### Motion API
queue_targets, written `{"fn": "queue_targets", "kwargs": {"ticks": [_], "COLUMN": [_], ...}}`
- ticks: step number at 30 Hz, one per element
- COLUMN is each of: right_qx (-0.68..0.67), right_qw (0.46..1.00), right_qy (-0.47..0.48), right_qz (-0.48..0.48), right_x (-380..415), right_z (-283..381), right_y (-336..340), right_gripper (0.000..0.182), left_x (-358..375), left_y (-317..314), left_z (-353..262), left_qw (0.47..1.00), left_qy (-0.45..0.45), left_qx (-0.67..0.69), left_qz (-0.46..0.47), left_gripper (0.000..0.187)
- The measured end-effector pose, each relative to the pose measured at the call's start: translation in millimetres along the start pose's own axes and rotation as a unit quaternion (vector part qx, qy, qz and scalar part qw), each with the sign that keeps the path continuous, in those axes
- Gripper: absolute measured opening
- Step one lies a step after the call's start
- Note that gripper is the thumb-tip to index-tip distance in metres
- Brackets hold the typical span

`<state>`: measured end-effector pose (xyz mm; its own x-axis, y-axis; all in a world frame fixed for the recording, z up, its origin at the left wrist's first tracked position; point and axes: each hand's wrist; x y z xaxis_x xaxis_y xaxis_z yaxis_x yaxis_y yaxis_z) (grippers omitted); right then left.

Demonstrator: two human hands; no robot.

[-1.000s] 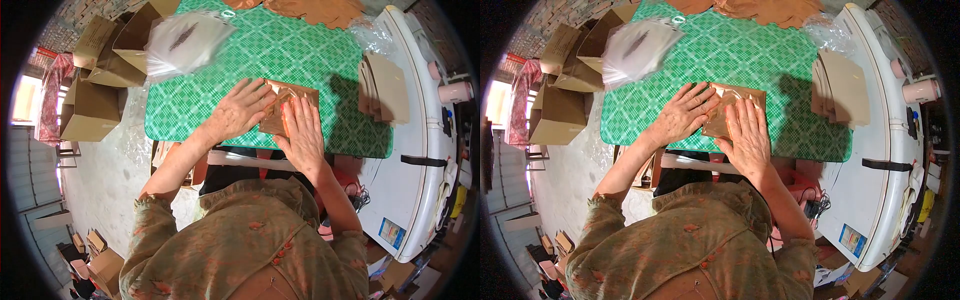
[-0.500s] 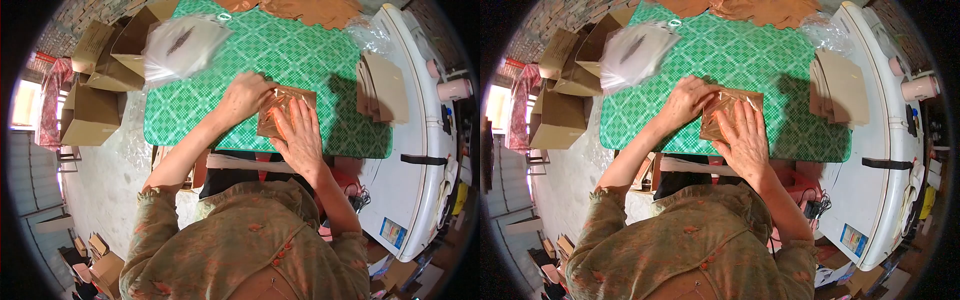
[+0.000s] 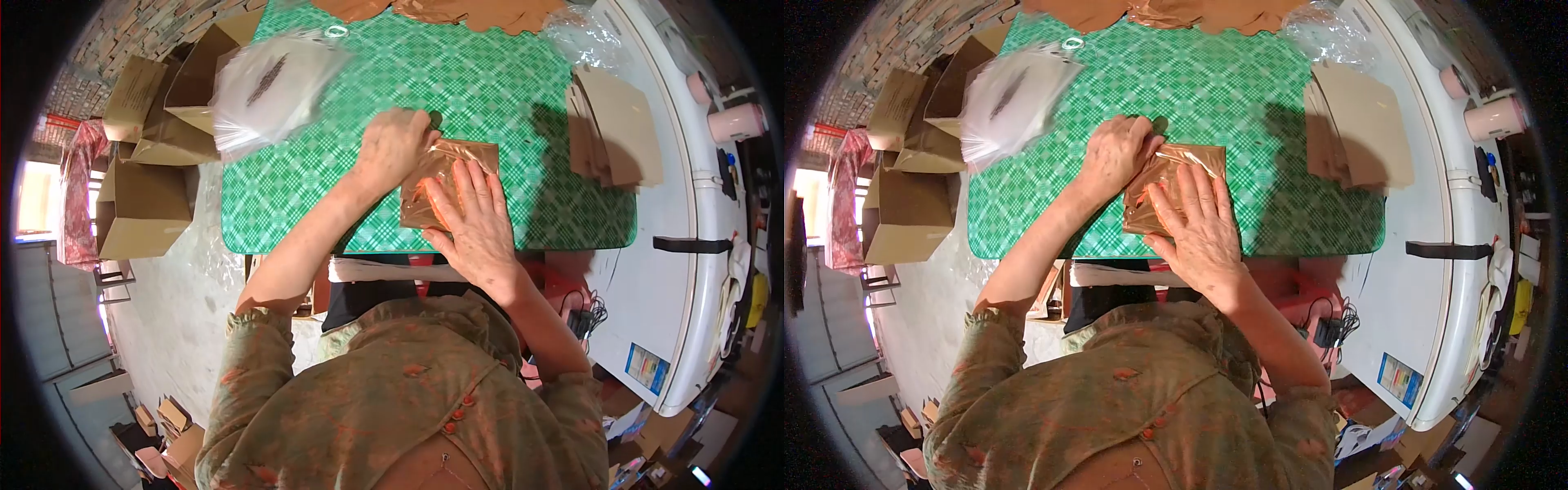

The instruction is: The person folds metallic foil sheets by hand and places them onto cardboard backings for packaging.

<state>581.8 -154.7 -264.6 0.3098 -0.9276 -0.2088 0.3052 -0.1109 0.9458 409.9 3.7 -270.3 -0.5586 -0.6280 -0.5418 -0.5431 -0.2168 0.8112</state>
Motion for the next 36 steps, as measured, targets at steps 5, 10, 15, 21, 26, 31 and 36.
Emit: {"fn": "queue_targets", "kwargs": {"ticks": [5, 10, 15, 21, 26, 31, 36], "right_qx": [-0.01, -0.004, 0.015, 0.035, 0.023, 0.018, -0.098], "right_qw": [1.0, 1.0, 1.0, 0.999, 1.0, 1.0, 0.995], "right_qy": [0.009, 0.005, 0.008, 0.005, 0.012, 0.007, -0.01], "right_qz": [-0.019, -0.012, -0.012, -0.005, -0.019, -0.005, -0.005], "right_x": [0.1, 0.6, 1.5, 0.9, 0.7, 1.4, 2.7], "right_z": [-2.0, -0.8, -1.5, -1.5, -3.8, -5.8, -18.8], "right_y": [-0.9, 0.7, -2.8, -5.8, -10.9, -4.0, 4.9], "right_gripper": [0.077, 0.075, 0.074, 0.068, 0.066, 0.067, 0.063], "left_x": [0.8, 0.2, -8.6, 3.5, 41.1, 45.3, 44.4], "left_y": [-2.0, -1.4, 5.8, 12.5, 7.0, 9.7, 7.3], "left_z": [2.3, 2.6, 0.4, -39.4, -47.8, -51.6, -48.8], "left_qw": [0.999, 0.999, 0.992, 0.999, 0.998, 0.996, 0.996], "left_qy": [-0.035, -0.043, -0.01, 0.005, -0.012, 0.002, -0.014], "left_qx": [-0.036, -0.022, -0.065, -0.036, 0.022, 0.002, -0.015], "left_qz": [0.011, 0.009, 0.109, -0.001, 0.059, 0.093, 0.089], "left_gripper": [0.018, 0.014, 0.017, 0.033, 0.065, 0.068, 0.067]}}
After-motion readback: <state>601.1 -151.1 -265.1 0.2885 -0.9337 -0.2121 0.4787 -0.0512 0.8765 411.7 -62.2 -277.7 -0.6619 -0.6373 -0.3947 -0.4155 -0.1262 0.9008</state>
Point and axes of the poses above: each hand's wrist, its own x-axis away from the middle knuckle, its own y-axis out of the back of the hand, z = x × y, and after that the axes turned 1 degree about -y, right-handed
